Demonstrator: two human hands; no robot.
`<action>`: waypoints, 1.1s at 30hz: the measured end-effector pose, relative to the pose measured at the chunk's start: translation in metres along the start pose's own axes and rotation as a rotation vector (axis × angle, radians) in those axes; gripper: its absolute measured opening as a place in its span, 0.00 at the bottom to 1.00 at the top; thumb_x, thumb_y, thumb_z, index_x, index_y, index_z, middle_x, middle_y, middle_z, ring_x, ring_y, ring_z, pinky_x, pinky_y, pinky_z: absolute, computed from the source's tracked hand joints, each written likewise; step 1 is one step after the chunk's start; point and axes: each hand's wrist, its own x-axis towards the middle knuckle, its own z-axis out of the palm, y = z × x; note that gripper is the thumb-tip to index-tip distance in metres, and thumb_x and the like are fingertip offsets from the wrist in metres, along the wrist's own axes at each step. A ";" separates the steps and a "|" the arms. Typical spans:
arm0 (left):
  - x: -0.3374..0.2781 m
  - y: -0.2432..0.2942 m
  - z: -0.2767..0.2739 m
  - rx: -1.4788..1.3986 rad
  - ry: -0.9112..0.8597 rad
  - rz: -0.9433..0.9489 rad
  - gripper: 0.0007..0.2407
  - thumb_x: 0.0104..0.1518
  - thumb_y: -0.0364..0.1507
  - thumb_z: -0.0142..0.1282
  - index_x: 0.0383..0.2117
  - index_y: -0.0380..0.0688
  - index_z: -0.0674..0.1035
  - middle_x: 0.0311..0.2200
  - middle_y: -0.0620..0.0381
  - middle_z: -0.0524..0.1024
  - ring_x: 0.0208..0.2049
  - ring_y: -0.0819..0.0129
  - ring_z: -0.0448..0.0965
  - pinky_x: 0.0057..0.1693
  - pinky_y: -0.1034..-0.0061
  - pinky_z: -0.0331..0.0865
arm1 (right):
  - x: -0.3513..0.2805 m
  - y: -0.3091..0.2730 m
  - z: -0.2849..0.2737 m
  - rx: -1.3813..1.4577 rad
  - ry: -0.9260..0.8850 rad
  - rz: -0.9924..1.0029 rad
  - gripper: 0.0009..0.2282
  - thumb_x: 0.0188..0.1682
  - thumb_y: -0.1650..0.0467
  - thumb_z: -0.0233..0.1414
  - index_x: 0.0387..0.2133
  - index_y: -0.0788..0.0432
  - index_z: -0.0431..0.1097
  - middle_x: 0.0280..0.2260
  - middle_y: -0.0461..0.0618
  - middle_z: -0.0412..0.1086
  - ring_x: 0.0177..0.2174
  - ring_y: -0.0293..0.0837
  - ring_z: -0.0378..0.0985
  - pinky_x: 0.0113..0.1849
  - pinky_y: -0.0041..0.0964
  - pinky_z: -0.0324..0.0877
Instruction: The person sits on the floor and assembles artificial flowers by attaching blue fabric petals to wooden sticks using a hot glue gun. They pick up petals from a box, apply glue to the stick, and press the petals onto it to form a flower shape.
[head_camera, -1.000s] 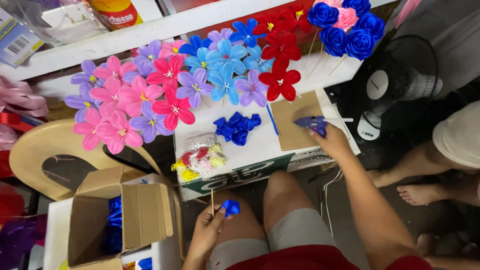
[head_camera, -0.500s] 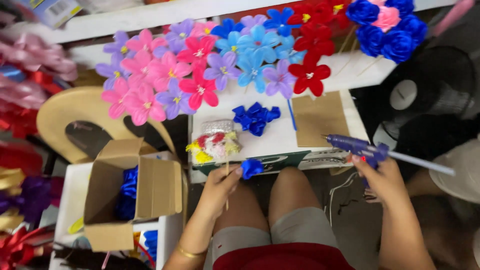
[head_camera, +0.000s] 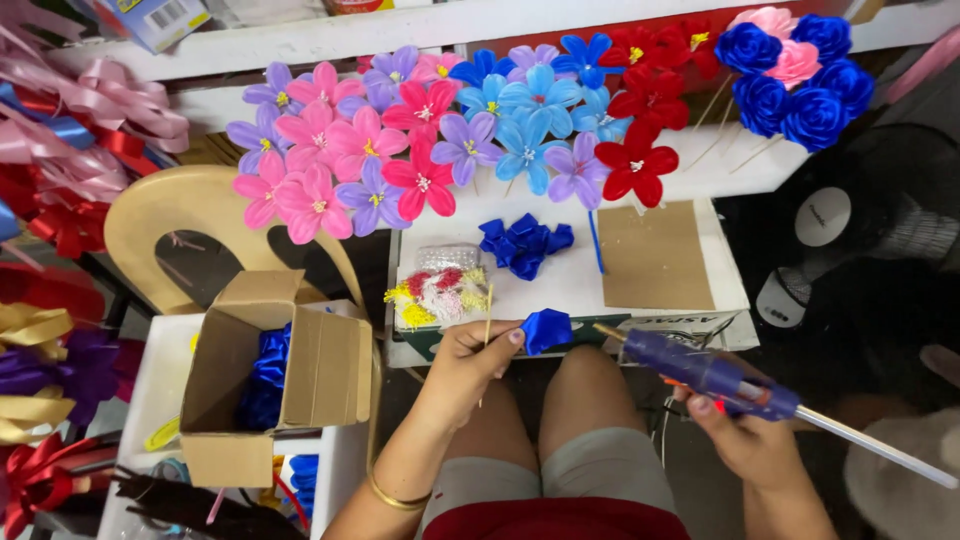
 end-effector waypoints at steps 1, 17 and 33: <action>0.000 0.000 0.000 0.004 0.003 0.002 0.09 0.61 0.28 0.59 0.42 0.40 0.88 0.13 0.64 0.66 0.19 0.80 0.61 0.29 0.84 0.53 | 0.000 -0.004 0.003 0.010 -0.016 -0.011 0.08 0.50 0.66 0.55 0.33 0.60 0.75 0.31 0.49 0.75 0.34 0.42 0.80 0.40 0.35 0.75; -0.001 -0.010 -0.003 0.033 -0.045 0.065 0.11 0.63 0.29 0.57 0.45 0.41 0.87 0.15 0.65 0.67 0.21 0.78 0.61 0.32 0.82 0.56 | -0.013 -0.001 0.008 -0.018 -0.009 0.022 0.17 0.43 0.61 0.60 0.39 0.60 0.73 0.30 0.48 0.76 0.31 0.41 0.79 0.36 0.32 0.75; -0.043 -0.146 -0.092 0.069 0.170 -0.253 0.10 0.58 0.28 0.61 0.36 0.33 0.90 0.08 0.57 0.59 0.11 0.75 0.57 0.22 0.77 0.47 | 0.182 0.183 -0.083 -0.623 0.125 0.508 0.25 0.37 0.56 0.66 0.48 0.54 0.76 0.45 0.51 0.78 0.46 0.47 0.78 0.44 0.40 0.69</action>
